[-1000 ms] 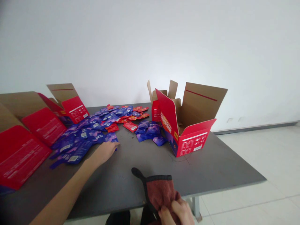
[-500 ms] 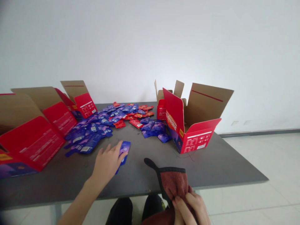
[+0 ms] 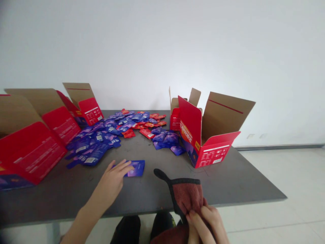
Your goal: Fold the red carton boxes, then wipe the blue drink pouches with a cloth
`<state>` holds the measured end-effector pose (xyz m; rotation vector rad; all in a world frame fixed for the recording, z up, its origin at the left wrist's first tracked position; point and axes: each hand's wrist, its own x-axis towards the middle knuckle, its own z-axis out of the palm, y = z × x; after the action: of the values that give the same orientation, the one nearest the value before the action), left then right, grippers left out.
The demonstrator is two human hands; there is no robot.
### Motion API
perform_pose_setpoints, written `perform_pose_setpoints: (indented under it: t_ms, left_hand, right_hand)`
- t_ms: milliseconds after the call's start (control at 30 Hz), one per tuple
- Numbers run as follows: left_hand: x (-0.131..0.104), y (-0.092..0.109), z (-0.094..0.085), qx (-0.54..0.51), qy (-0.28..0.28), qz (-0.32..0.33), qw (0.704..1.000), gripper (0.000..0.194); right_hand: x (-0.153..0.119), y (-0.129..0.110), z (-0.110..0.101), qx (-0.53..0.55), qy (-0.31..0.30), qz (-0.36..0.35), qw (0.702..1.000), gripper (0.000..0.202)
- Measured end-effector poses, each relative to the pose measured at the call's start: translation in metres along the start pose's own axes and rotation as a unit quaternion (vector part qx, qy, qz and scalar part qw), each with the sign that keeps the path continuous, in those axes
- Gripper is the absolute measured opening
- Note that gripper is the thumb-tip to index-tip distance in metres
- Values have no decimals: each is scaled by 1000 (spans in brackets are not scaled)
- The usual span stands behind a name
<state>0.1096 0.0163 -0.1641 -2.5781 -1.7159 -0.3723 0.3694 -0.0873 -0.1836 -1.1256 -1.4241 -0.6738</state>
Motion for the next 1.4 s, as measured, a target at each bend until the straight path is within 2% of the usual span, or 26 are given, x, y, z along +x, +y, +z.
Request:
perform_pose_setpoints:
  t_ms: [133, 233, 300, 400, 500, 567, 633, 733, 800, 900, 967, 1033, 1100, 1167, 1300, 1400]
  left_hand:
    - [7, 35, -4, 54, 62, -72, 994, 33]
    - [29, 57, 3, 79, 22, -108, 991, 44]
    - [40, 62, 7, 77, -13, -110, 991, 38]
    - [37, 57, 9, 63, -25, -63, 996, 23]
    - [15, 47, 6, 10, -39, 21, 999, 29]
    - [-3, 41, 5, -31, -55, 53, 997, 36]
    - [-18, 34, 5, -35, -46, 43, 997, 40]
    - [-30, 23, 6, 1, -14, -7, 1000, 37]
    - [-30, 15, 7, 3, -24, -22, 999, 40]
    - [-24, 8, 6, -5, -39, -6, 999, 37]
    - [-21, 8, 5, -3, -28, 15, 999, 31]
    - [-20, 9, 3, -1, -9, 29, 1000, 29]
    - [-19, 12, 1, -4, 0, 33, 999, 29]
    - [-17, 15, -1, -8, -5, 35, 999, 29]
    - [-6, 21, -1, 1, -16, 41, 999, 31]
    - [4, 25, -3, 0, -40, 31, 999, 27]
  right_hand:
    - [20, 4, 2, -16, 16, -25, 999, 18]
    - [34, 9, 0, -33, 37, -41, 998, 19]
    - [39, 13, -1, -39, 37, -35, 998, 19]
    - [43, 14, -1, -39, 21, -27, 999, 18]
    - [45, 11, 4, -25, 32, -54, 998, 19]
    - [46, 7, 10, -11, 30, -64, 997, 19]
    - [47, 3, 16, 6, 21, -62, 998, 19]
    - [50, -1, 22, 28, 8, -63, 998, 19]
    - [53, -4, 26, 33, 10, -64, 997, 18]
    - [63, -7, 36, 55, -3, -57, 997, 18]
    - [71, -10, 47, 91, -50, -59, 993, 17]
    - [79, -13, 63, 139, -144, -74, 977, 14]
    - [86, -18, 81, 183, -257, -93, 944, 10]
    - [90, -23, 101, 209, -342, -95, 911, 10]
    - [87, -27, 134, 218, -419, -77, 878, 16]
    - [80, -24, 146, 216, -441, -67, 868, 15]
